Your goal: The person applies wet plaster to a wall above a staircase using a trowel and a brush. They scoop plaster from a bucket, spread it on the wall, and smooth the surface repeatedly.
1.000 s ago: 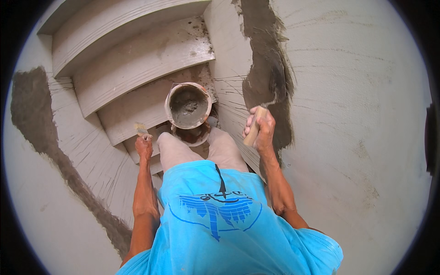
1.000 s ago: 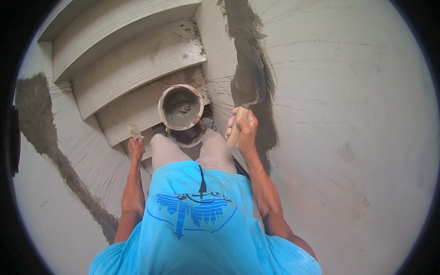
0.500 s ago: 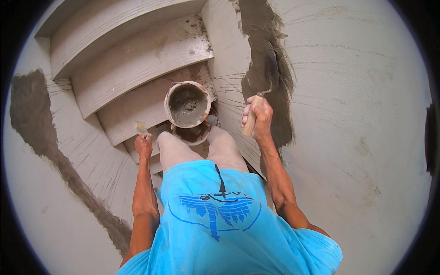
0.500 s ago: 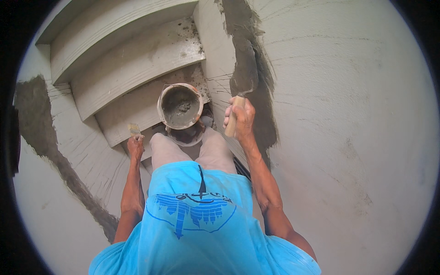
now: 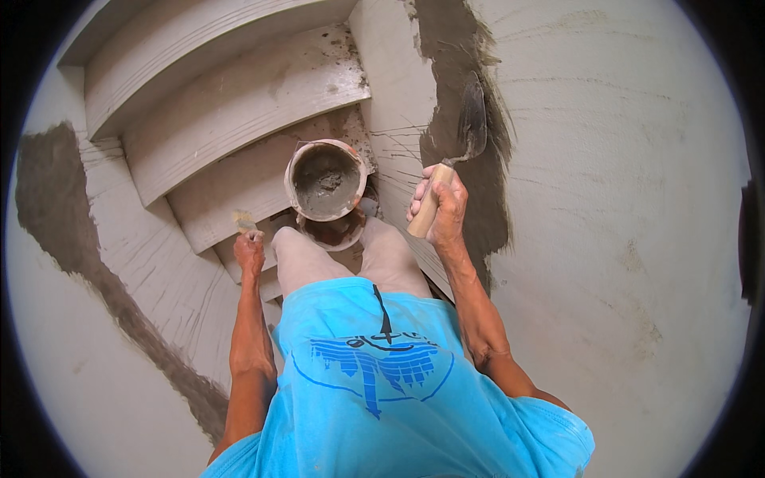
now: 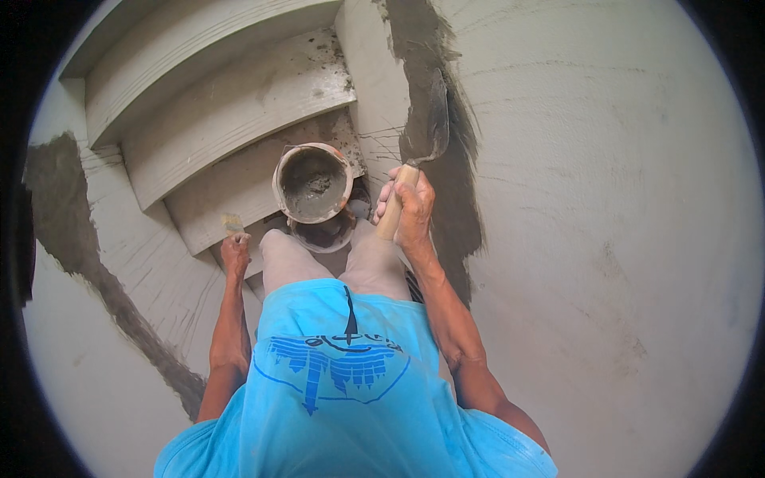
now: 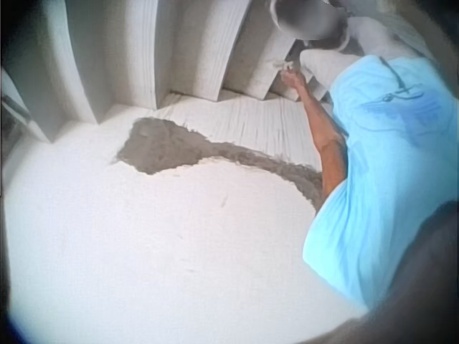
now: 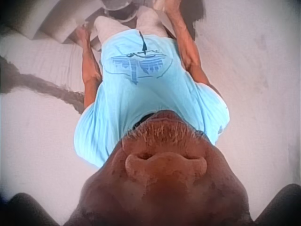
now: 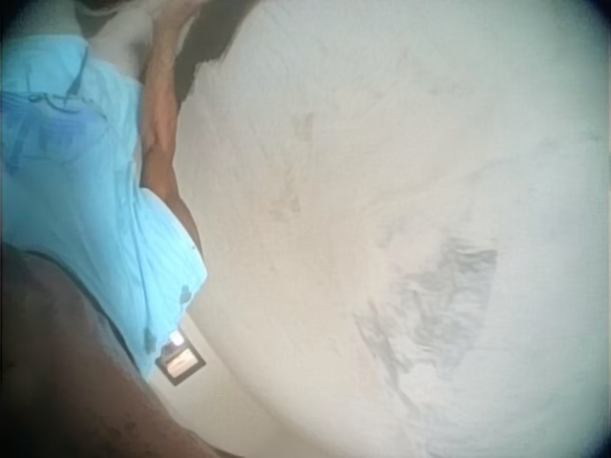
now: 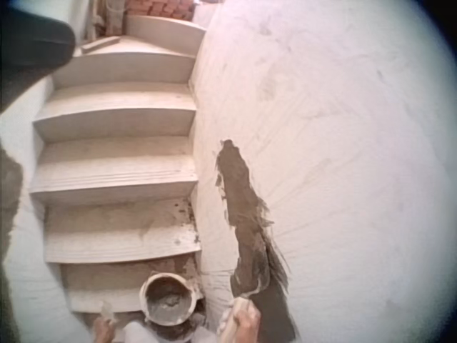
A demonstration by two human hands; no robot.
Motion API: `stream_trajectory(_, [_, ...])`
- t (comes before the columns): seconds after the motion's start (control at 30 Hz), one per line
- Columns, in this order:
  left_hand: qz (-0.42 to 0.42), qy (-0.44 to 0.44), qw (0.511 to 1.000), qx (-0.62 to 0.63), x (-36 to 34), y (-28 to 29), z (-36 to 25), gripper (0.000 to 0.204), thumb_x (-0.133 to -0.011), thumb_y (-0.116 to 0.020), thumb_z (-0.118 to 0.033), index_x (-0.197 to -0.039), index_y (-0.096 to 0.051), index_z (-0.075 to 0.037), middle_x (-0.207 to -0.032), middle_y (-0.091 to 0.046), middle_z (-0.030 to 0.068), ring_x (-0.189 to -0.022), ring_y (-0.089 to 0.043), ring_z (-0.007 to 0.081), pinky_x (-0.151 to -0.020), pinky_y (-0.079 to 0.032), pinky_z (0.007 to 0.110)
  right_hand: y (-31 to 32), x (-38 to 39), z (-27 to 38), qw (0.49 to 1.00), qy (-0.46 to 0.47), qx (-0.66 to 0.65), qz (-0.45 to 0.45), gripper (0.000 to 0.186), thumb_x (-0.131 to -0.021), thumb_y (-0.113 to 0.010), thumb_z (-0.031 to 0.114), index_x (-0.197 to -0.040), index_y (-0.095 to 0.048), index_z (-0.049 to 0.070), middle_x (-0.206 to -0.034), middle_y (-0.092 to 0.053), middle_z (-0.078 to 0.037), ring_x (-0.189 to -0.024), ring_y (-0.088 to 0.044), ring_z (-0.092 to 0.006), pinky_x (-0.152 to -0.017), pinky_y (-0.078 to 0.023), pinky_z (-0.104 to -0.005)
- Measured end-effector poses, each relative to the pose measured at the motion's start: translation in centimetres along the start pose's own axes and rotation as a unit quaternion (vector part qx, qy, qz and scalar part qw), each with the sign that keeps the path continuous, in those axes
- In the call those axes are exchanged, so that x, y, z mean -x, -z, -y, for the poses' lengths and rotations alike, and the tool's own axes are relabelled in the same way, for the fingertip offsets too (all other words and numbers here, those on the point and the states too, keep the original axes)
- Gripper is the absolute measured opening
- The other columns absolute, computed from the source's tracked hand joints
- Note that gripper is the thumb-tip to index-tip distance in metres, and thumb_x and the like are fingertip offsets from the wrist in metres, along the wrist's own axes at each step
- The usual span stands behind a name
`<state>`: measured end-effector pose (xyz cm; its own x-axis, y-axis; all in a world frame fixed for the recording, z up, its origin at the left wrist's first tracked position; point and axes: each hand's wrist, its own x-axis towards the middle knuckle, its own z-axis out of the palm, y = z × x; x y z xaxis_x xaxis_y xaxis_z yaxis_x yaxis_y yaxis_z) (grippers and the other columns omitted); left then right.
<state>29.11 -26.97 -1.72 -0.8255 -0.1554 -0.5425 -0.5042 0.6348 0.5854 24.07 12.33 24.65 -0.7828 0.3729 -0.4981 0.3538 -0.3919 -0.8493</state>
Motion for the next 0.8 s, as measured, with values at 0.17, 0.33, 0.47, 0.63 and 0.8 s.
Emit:
stream_trajectory(0.17, [0.006, 0.005, 1.0, 0.009, -0.2, 0.0, -0.2, 0.032, -0.086, -0.066, -0.032, -0.089, -0.076, -0.002, -0.074, -0.069, 0.0204, -0.072, -0.07, 0.0363, -0.072, -0.053, 0.045, -0.1, 2.6, -1.5, 0.998, 0.009, -0.06, 0.003, 0.032, -0.093, -0.056, 0.027, -0.113, -0.048, 0.002, -0.078, -0.055, -0.01, -0.056, -0.056, -0.0184, -0.047, -0.051, -0.0364])
stream_trajectory(0.33, [-0.023, -0.086, 0.996, 0.004, -0.7, 0.0, 1.8, 0.035, -0.09, -0.066, -0.035, -0.092, -0.075, -0.001, -0.058, -0.059, 0.0064, -0.047, -0.061, 0.0178, -0.049, -0.052, 0.034, -0.8, 3.3, -1.4, 0.999, -0.01, -0.047, 0.001, 0.031, -0.093, -0.056, 0.026, -0.113, -0.048, 0.003, -0.077, -0.055, -0.009, -0.056, -0.056, -0.0184, -0.048, -0.051, -0.0367])
stream_trajectory(0.47, [-0.015, -0.076, 0.997, 0.007, -1.1, 0.0, 2.0, 0.038, -0.089, -0.065, -0.038, -0.089, -0.073, 0.0, -0.057, -0.057, 0.0058, -0.046, -0.06, 0.0172, -0.049, -0.05, 0.034, -1.0, 0.9, -0.6, 1.0, -0.003, -0.022, 0.004, 0.028, -0.093, -0.055, 0.022, -0.113, -0.049, 0.003, -0.077, -0.055, -0.01, -0.055, -0.056, -0.0177, -0.047, -0.051, -0.0363])
stream_trajectory(0.63, [-0.023, -0.086, 0.996, 0.012, -1.0, -0.2, 2.7, 0.038, -0.089, -0.065, -0.038, -0.087, -0.072, 0.0, -0.057, -0.057, 0.0059, -0.046, -0.06, 0.0169, -0.049, -0.049, 0.034, -0.1, 1.7, -0.6, 0.999, 0.001, -0.033, -0.02, 0.028, -0.092, -0.055, 0.021, -0.112, -0.049, 0.003, -0.076, -0.055, -0.01, -0.055, -0.056, -0.018, -0.046, -0.051, -0.0366])
stream_trajectory(0.8, [-0.013, -0.099, 0.995, 0.003, -0.7, 0.1, 1.8, 0.037, -0.088, -0.065, -0.037, -0.087, -0.073, -0.001, -0.056, -0.058, 0.0068, -0.048, -0.061, 0.0177, -0.052, -0.05, 0.036, 0.1, 3.1, -1.2, 0.999, -0.006, -0.029, -0.011, 0.03, -0.093, -0.057, 0.024, -0.113, -0.049, 0.003, -0.076, -0.056, -0.01, -0.054, -0.056, -0.0181, -0.046, -0.051, -0.0363])
